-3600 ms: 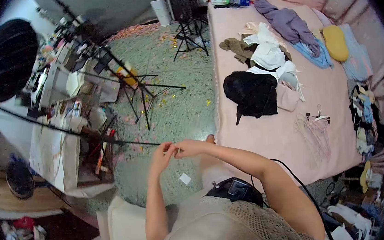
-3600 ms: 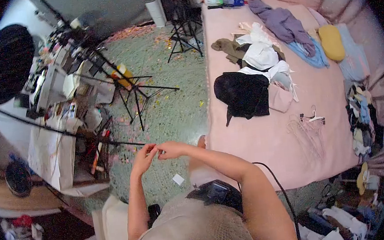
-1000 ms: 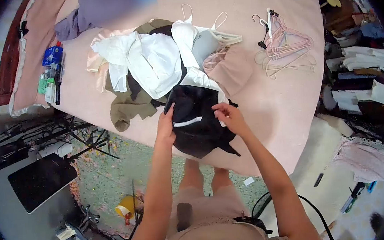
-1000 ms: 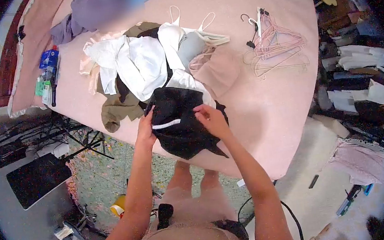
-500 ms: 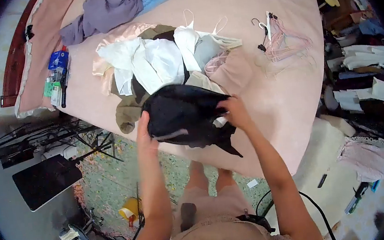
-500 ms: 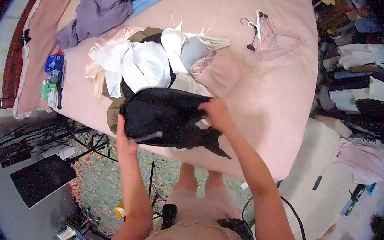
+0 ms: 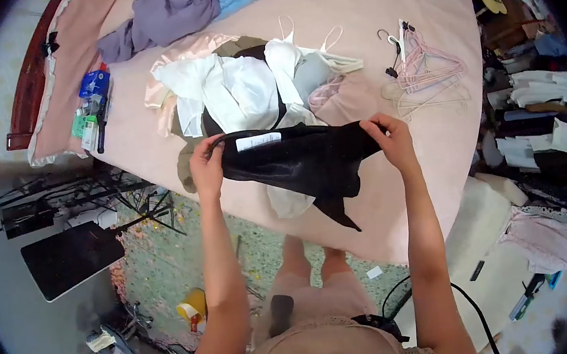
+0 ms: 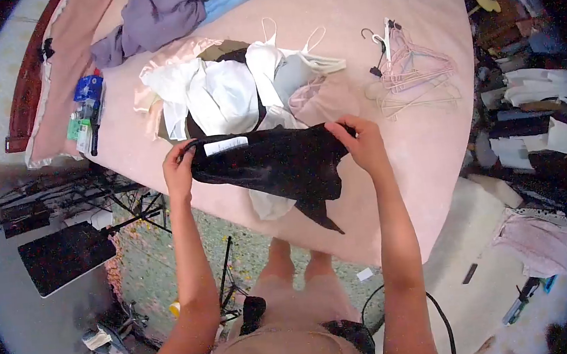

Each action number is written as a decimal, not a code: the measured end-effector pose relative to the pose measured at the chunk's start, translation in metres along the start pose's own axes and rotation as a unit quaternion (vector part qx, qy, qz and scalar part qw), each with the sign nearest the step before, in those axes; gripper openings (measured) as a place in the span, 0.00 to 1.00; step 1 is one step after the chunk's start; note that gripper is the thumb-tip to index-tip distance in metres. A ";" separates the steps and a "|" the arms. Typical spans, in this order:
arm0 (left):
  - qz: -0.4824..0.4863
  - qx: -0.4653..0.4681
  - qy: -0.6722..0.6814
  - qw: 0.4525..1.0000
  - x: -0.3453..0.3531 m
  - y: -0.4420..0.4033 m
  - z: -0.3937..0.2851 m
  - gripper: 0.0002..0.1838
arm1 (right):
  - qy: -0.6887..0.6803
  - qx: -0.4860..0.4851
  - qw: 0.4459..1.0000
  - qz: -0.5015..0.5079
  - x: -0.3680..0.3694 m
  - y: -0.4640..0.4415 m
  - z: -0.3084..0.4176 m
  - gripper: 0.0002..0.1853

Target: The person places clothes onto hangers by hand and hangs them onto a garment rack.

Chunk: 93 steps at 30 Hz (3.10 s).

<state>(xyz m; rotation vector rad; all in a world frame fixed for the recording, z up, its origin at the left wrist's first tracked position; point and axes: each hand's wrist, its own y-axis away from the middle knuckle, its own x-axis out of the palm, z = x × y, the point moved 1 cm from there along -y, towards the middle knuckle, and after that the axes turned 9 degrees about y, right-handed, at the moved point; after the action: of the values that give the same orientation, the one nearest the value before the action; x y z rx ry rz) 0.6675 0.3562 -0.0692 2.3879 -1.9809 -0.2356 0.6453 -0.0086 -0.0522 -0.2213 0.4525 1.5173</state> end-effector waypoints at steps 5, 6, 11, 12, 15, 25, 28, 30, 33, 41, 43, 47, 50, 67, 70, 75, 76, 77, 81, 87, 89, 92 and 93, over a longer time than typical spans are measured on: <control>-0.038 0.070 -0.123 0.989 0.006 -0.009 -0.014 0.08 | -0.043 -0.015 0.999 -0.008 -0.008 -0.006 0.035 0.11; -0.051 0.148 -0.235 0.959 0.018 -0.006 -0.025 0.09 | -0.031 -0.045 0.998 0.010 -0.007 -0.006 0.044 0.11; 0.283 0.267 -0.123 0.913 0.117 0.031 -0.079 0.18 | -0.025 -0.135 0.987 0.082 0.006 -0.003 0.090 0.09; 0.320 0.248 -0.144 0.903 0.120 0.031 -0.081 0.15 | -0.016 -0.146 0.983 0.111 0.004 -0.004 0.097 0.08; 0.343 0.058 -0.085 0.934 0.110 0.026 -0.109 0.09 | 0.027 -0.169 0.982 0.086 -0.008 -0.001 0.110 0.08; 0.120 0.130 0.104 0.979 0.011 -0.028 -0.186 0.11 | 0.332 -0.159 0.926 0.083 -0.056 -0.005 0.086 0.21; 0.151 0.198 0.004 0.968 -0.008 -0.041 -0.190 0.12 | 0.353 -0.198 0.914 -0.016 -0.078 -0.013 0.108 0.17; 0.159 0.144 -0.037 0.976 -0.015 -0.045 -0.196 0.14 | 0.337 -0.237 0.909 -0.057 -0.090 -0.021 0.119 0.16; 0.170 0.134 -0.083 0.973 -0.015 -0.038 -0.206 0.14 | 0.339 -0.228 0.907 -0.103 -0.097 -0.017 0.135 0.14; 0.178 0.180 0.022 0.967 -0.005 -0.043 -0.197 0.09 | 0.371 -0.283 0.868 -0.172 -0.102 -0.016 0.139 0.10; 0.153 0.164 -0.053 0.973 -0.003 -0.043 -0.190 0.08 | 0.395 -0.301 0.852 -0.165 -0.100 -0.015 0.131 0.09; 0.251 0.044 -0.120 0.959 -0.002 -0.039 -0.165 0.07 | 0.449 -0.260 0.848 -0.106 -0.094 -0.005 0.106 0.09; 0.425 -0.096 -0.180 0.882 -0.008 -0.022 -0.147 0.04 | 0.308 -0.084 0.921 0.225 -0.095 0.011 0.067 0.10; 0.212 -0.225 0.005 0.951 0.128 -0.017 0.099 0.08 | 0.281 0.072 0.951 0.109 -0.039 -0.108 -0.196 0.18; 0.239 -0.251 0.046 0.937 0.142 -0.014 0.115 0.09 | 0.326 0.054 0.944 0.008 -0.040 -0.161 -0.243 0.26; 0.208 -0.256 -0.015 0.944 0.142 -0.016 0.129 0.07 | 0.395 0.144 0.907 0.004 -0.043 -0.223 -0.257 0.29; 0.196 -0.252 -0.003 0.947 0.141 -0.016 0.132 0.09 | 0.412 0.164 0.896 -0.010 -0.043 -0.229 -0.261 0.29; 0.185 -0.249 0.008 0.950 0.138 -0.017 0.134 0.10 | 0.429 0.185 0.884 -0.023 -0.041 -0.233 -0.264 0.29; 0.187 -0.269 -0.028 0.944 0.130 -0.024 0.133 0.11 | 0.411 0.208 0.886 0.048 -0.037 -0.237 -0.264 0.26; 0.192 -0.257 -0.015 0.947 0.134 -0.025 0.148 0.11 | 0.450 0.150 0.879 0.035 -0.010 -0.221 -0.271 0.16; 0.194 -0.257 -0.017 0.947 0.142 -0.023 0.137 0.11 | 0.360 0.070 0.930 0.038 0.004 -0.214 -0.253 0.14; 0.203 -0.260 -0.021 0.944 0.158 -0.018 0.108 0.12 | 0.239 -0.031 0.970 0.007 0.014 -0.208 -0.226 0.14; 0.211 -0.265 -0.023 0.941 0.160 -0.017 0.101 0.12 | 0.239 -0.033 0.970 0.004 0.015 -0.206 -0.211 0.14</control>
<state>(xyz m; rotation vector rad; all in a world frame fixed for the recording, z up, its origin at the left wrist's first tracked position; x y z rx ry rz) 0.6990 0.2099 -0.1861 1.6091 -2.0505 -0.7033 0.8179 -0.0939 -0.2764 -0.6455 0.7850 1.4851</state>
